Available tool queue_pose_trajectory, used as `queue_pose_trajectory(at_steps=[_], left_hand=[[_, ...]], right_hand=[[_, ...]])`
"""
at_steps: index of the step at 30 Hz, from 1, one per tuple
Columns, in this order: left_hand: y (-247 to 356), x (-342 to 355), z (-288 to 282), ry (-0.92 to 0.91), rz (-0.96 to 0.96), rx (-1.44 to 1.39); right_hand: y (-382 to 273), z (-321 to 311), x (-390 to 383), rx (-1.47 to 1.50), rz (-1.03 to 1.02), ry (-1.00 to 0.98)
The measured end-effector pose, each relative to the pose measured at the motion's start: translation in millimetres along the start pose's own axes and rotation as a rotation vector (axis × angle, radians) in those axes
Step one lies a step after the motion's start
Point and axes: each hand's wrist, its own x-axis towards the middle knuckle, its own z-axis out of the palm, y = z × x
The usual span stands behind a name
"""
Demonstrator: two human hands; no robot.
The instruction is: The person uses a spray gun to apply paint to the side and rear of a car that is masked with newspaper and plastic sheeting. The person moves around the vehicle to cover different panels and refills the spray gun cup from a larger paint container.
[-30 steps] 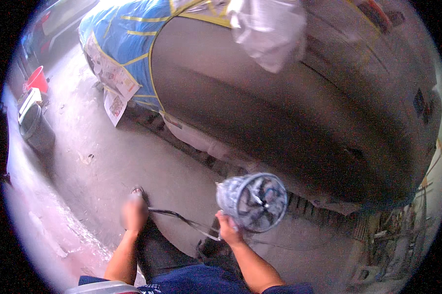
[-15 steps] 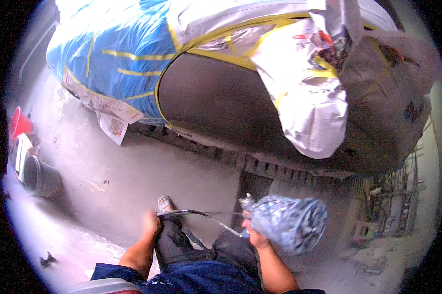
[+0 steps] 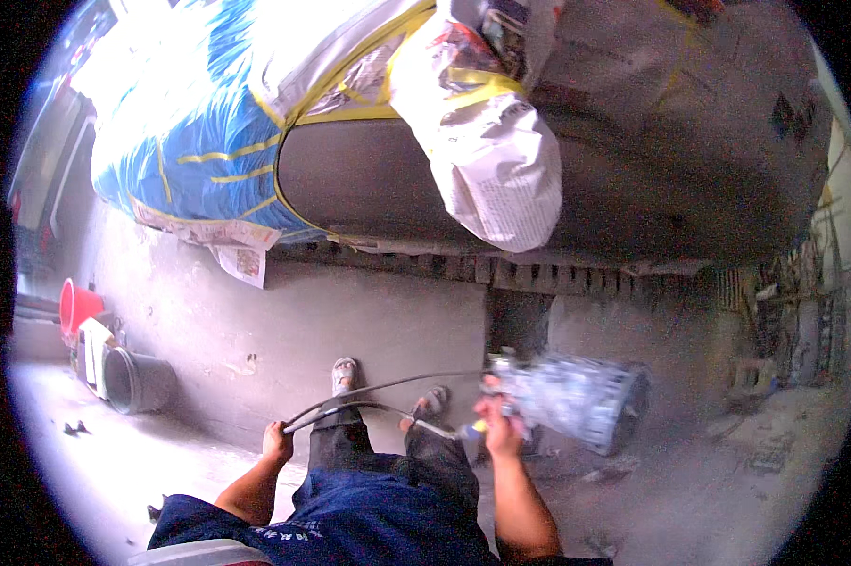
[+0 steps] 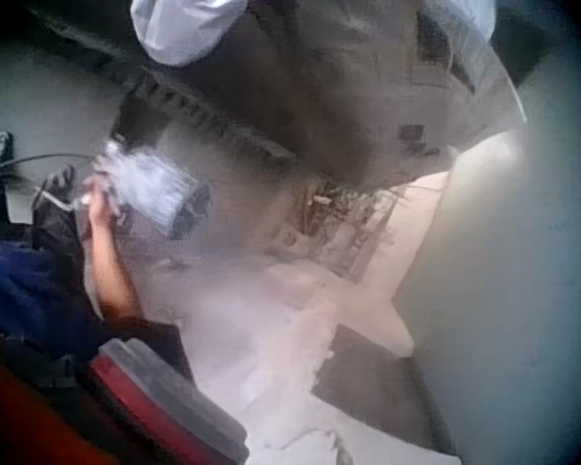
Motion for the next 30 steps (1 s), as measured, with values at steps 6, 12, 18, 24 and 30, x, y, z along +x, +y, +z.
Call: queue_pose_trajectory(at_steps=[6, 12, 18, 24, 30], left_hand=[[-54.7, 19.7, -78.4, -0.087, -0.052, 0.141], [-70.8, 50.4, -122.7, -0.282, -0.162, 0.231], [-105.5, 79.9, -124.9, -0.472, -0.046, 0.392], [-172.5, 92.9, -135.1, -0.445, 0.012, 0.498], [-127.9, 78.2, -151.2, -0.342, -0.174, 0.342]], right_hand=[[13.8, 61.7, 1.0, 0.035, 0.005, -0.089], [7.8, 27.5, -25.4, 0.320, -0.004, 0.677], [27.7, 68.7, -41.2, 0.347, -0.055, 0.632], [18.1, 155.4, -49.8, 0.159, -0.113, -0.132], [15.4, 135.8, -34.5, 0.552, 0.028, 0.350]])
